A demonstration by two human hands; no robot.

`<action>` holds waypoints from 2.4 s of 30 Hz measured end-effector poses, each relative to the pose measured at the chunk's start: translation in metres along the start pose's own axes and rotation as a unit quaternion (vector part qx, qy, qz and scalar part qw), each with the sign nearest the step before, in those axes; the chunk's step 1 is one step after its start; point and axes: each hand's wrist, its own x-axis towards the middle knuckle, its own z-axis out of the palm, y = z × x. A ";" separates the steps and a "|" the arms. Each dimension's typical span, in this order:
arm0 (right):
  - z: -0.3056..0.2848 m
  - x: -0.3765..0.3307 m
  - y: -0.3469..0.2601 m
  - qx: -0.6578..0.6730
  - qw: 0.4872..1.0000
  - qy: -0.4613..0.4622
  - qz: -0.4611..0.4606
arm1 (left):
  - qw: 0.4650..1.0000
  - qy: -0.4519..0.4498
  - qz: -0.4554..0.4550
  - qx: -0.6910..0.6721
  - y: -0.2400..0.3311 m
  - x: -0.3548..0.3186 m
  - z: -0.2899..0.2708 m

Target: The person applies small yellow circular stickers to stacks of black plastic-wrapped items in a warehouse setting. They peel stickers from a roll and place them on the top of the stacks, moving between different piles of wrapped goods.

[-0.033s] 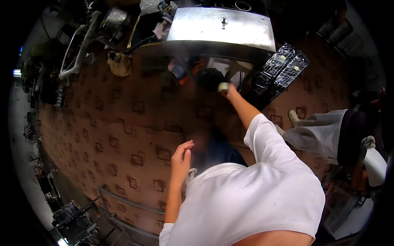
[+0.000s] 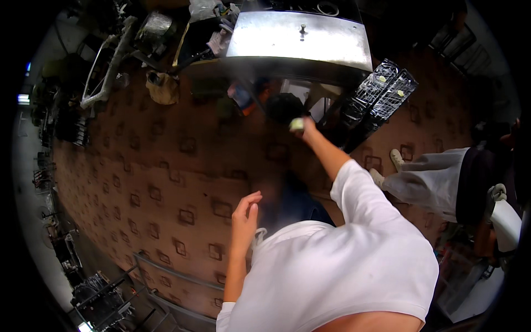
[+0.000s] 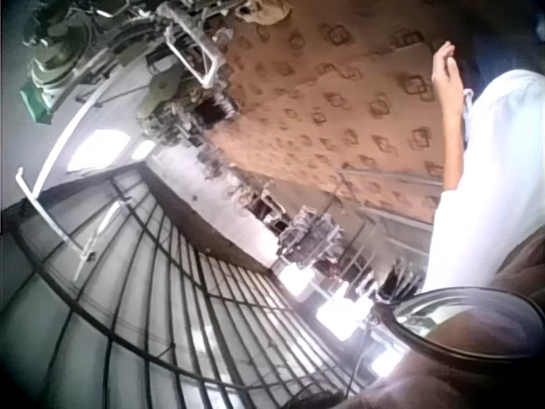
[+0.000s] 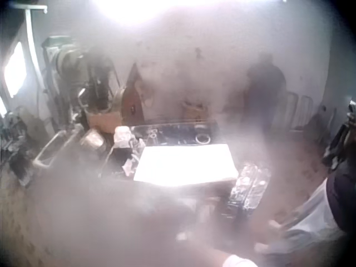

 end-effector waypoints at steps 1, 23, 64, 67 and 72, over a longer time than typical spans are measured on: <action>0.001 -0.010 0.023 -0.014 0.999 -0.035 0.038 | 0.999 -0.007 0.010 -0.030 -0.009 0.001 0.000; 0.076 -0.311 0.022 -0.151 0.845 -0.510 0.056 | 0.961 0.211 0.166 -0.061 0.021 0.036 0.003; 0.073 -0.329 0.089 -0.340 0.774 -0.533 0.034 | 0.925 0.338 0.150 -0.087 0.024 -0.066 -0.006; 0.066 -0.363 0.131 -0.358 0.752 -0.549 0.076 | 0.902 0.381 0.154 -0.134 -0.010 -0.112 -0.012; 0.041 -0.422 0.205 -0.425 0.700 -0.566 0.097 | 0.860 0.468 0.154 -0.137 -0.042 -0.208 -0.020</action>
